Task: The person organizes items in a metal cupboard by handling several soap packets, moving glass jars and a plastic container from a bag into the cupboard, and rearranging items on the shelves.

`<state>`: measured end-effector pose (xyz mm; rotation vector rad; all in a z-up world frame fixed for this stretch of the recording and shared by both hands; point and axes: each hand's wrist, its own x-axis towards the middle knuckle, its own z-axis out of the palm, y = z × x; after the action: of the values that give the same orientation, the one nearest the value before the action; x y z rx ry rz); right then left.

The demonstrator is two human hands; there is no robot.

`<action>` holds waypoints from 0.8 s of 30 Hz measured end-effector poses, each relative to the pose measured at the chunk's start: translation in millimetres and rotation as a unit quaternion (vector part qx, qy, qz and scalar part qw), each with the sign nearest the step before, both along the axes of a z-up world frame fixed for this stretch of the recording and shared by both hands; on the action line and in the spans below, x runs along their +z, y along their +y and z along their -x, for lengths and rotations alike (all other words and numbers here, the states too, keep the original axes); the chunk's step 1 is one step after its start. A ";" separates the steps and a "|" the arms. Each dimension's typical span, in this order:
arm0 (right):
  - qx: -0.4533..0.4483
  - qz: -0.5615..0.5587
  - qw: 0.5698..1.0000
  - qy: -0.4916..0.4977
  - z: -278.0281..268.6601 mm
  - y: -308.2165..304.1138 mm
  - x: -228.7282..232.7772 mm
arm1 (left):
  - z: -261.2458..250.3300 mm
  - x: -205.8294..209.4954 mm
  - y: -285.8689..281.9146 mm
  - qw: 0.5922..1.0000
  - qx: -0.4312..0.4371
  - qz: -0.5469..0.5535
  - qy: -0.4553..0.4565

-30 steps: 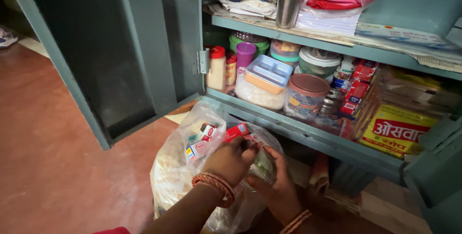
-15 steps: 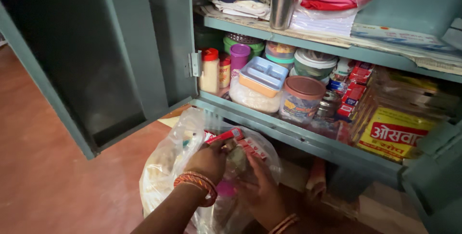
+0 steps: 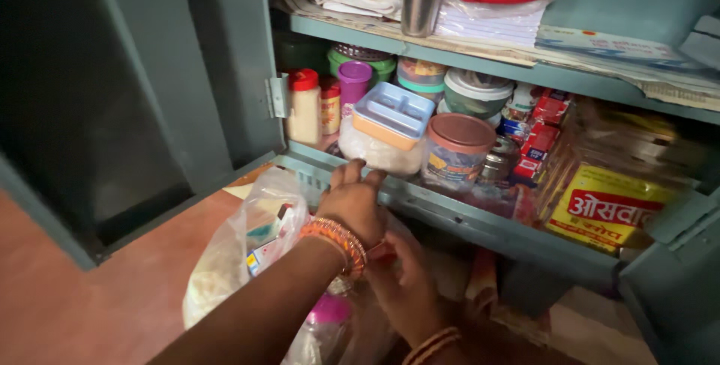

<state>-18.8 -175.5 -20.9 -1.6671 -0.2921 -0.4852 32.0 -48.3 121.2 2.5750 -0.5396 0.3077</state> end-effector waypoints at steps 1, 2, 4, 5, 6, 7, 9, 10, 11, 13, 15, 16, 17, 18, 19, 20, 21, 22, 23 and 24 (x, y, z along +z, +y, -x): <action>0.042 -0.074 0.996 0.035 -9.8 -3.6 -0.5 | -7.1 4.6 -7.3 1.000 -0.004 -0.025 0.014; 0.016 -0.074 0.996 0.052 -18.3 -10.1 1.4 | -14.6 8.2 -14.5 0.998 -0.007 -0.050 0.029; -0.037 -0.077 0.993 0.087 -31.9 -23.7 11.6 | -28.9 8.9 -23.4 0.996 -0.016 -0.086 0.023; -0.008 -0.097 0.993 0.060 -35.2 -28.7 19.4 | -37.1 8.8 -28.1 0.995 -0.021 -0.094 0.003; 0.022 -0.118 0.992 0.033 -34.9 -34.5 28.5 | -45.2 8.1 -32.4 0.994 -0.026 -0.103 -0.017; 0.051 -0.137 0.989 0.006 -33.0 -39.5 38.3 | -53.4 7.5 -36.4 0.992 -0.028 -0.118 -0.019; 0.105 -0.229 0.967 0.024 -29.5 -44.9 57.1 | -72.5 7.5 -42.7 0.988 -0.030 -0.149 -0.023; 0.132 -0.275 0.952 0.033 -28.1 -46.5 64.7 | -82.4 6.7 -45.6 0.986 -0.030 -0.159 -0.042; 0.136 -0.298 0.944 0.037 -27.3 -47.7 70.7 | -92.8 5.7 -48.3 0.983 -0.030 -0.168 -0.061; 0.141 -0.344 0.927 0.045 -26.6 -50.3 77.0 | -112.5 1.1 -53.1 0.981 -0.022 -0.171 -0.092; 0.151 -0.361 0.919 0.041 -28.0 -50.5 77.0 | -129.4 -4.9 -58.0 0.980 -0.008 -0.159 -0.118; 0.156 -0.369 0.915 0.039 -29.0 -50.9 76.4 | -135.5 -8.6 -59.4 0.979 -0.005 -0.154 -0.132; 0.148 -0.361 0.920 0.042 -30.1 -51.5 75.6 | -141.3 -11.0 -59.6 0.978 -0.002 -0.150 -0.146; 0.140 -0.353 0.924 0.046 -30.5 -51.9 74.3 | -146.0 -12.9 -59.0 0.976 0.002 -0.145 -0.160; 0.133 -0.345 0.928 0.049 -31.3 -52.5 73.2 | -149.3 -14.4 -57.1 0.979 -0.003 -0.120 -0.168; 0.132 -0.346 0.928 0.043 -32.8 -53.5 72.5 | -151.2 -15.6 -54.6 0.980 -0.008 -0.094 -0.175; 0.132 -0.347 0.928 0.039 -33.8 -54.0 71.0 | -151.2 -17.2 -51.5 0.981 -0.013 -0.070 -0.180; 0.133 -0.348 0.927 0.034 -34.7 -54.6 69.4 | -150.0 -18.3 -48.3 0.976 -0.019 -0.052 -0.210; 0.128 -0.343 0.930 0.030 -36.0 -55.2 68.0 | -147.5 -19.1 -44.3 0.970 -0.024 -0.035 -0.240; 0.124 -0.339 0.932 0.025 -36.9 -56.4 67.1 | -143.1 -19.4 -42.0 0.962 -0.028 -0.017 -0.269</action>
<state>18.1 -231.9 46.2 -0.9504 -0.2549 -0.3018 175.1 -90.2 101.8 2.4896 -0.8093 1.0010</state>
